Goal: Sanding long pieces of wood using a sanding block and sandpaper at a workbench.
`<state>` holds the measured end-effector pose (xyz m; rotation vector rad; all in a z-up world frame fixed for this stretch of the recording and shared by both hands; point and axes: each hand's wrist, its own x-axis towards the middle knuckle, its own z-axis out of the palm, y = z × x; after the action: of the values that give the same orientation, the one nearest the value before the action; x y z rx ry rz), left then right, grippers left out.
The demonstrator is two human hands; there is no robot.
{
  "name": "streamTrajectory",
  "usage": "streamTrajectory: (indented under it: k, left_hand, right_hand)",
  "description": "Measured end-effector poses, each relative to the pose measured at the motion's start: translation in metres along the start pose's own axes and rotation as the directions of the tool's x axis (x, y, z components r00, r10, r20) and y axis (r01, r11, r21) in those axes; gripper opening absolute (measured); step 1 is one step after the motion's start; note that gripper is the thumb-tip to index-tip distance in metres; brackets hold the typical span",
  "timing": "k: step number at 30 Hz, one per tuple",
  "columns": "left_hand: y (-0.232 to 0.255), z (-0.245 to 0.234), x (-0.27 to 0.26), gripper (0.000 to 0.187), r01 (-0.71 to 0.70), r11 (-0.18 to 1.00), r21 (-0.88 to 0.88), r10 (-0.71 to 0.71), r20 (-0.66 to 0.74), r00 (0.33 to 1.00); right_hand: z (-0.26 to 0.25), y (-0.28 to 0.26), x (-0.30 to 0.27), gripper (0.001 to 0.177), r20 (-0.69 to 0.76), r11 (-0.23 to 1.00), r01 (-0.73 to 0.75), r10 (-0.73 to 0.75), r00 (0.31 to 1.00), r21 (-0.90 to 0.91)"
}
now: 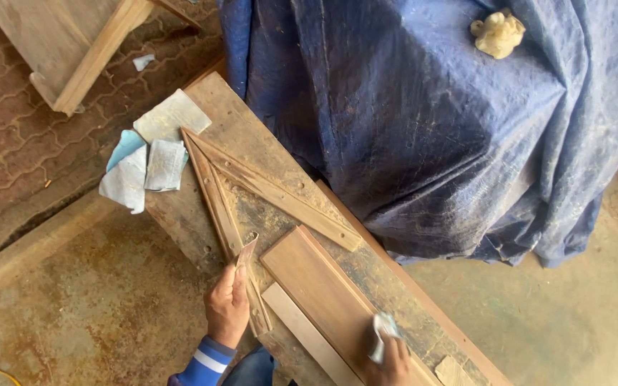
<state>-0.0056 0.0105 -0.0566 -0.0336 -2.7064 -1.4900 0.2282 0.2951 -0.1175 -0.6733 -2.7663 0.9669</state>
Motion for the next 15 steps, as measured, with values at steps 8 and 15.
streamTrajectory:
  k: [8,15]
  left_hand:
    - [0.027,0.010,-0.001,0.030,-0.090,0.986,0.143,0.074,0.114,0.991]
    - [0.025,0.080,-0.027,0.040,-0.582,0.661,0.473,0.515,0.278,0.811]
  right_hand:
    - [0.046,-0.139,0.106,0.044,-0.044,0.962,0.262,-0.266,0.963,-0.079]
    - [-0.018,0.073,-0.079,0.070,-0.290,0.973,-0.199,0.159,0.944,-0.115]
